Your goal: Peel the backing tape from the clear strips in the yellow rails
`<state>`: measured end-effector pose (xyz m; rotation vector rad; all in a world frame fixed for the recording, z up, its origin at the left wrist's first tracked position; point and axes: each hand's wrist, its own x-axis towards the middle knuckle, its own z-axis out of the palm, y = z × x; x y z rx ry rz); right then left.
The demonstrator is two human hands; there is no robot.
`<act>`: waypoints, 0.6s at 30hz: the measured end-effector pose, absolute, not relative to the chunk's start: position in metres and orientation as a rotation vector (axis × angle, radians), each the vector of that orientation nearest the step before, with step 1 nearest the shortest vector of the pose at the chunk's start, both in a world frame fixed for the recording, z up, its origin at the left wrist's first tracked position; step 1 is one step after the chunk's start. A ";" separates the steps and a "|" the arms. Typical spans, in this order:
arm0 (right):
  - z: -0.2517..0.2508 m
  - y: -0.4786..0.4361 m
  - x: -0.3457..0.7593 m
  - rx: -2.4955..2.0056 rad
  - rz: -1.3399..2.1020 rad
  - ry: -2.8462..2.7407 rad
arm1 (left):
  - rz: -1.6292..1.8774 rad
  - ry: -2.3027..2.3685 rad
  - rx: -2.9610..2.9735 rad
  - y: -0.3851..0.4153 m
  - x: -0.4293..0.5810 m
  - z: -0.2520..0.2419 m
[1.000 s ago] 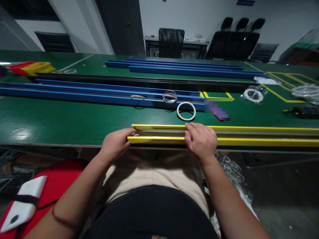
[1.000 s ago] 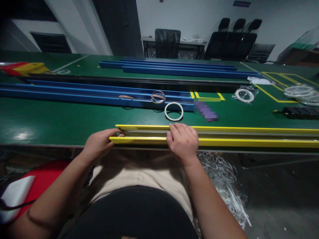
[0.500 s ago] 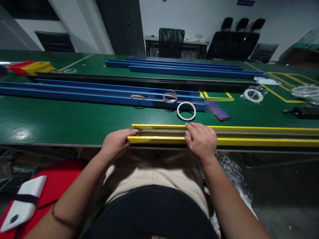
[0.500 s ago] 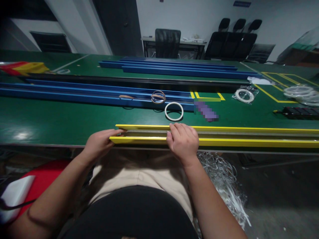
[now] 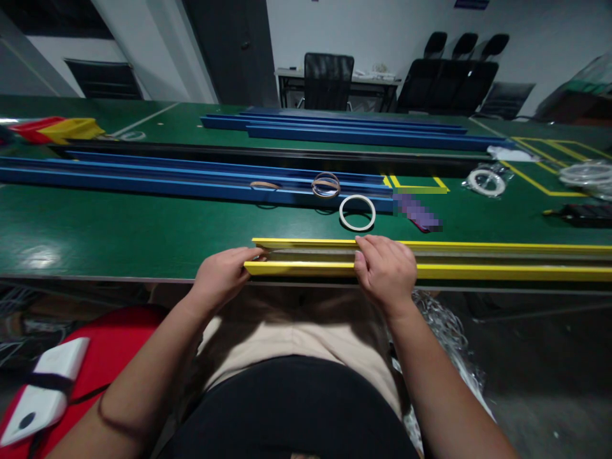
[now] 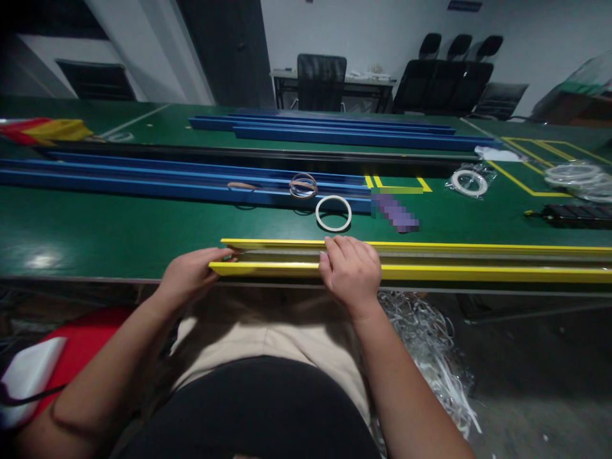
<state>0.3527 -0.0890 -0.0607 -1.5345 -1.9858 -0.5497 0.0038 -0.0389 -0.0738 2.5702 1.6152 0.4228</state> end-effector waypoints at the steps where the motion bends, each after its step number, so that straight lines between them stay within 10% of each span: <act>1: -0.061 -0.089 0.353 -1.535 -0.551 -1.988 | 0.411 1.623 2.576 -0.039 0.004 -0.074; 18: -0.059 -0.093 0.351 -1.593 -0.453 -1.999 | 0.368 1.418 2.668 -0.026 0.000 -0.061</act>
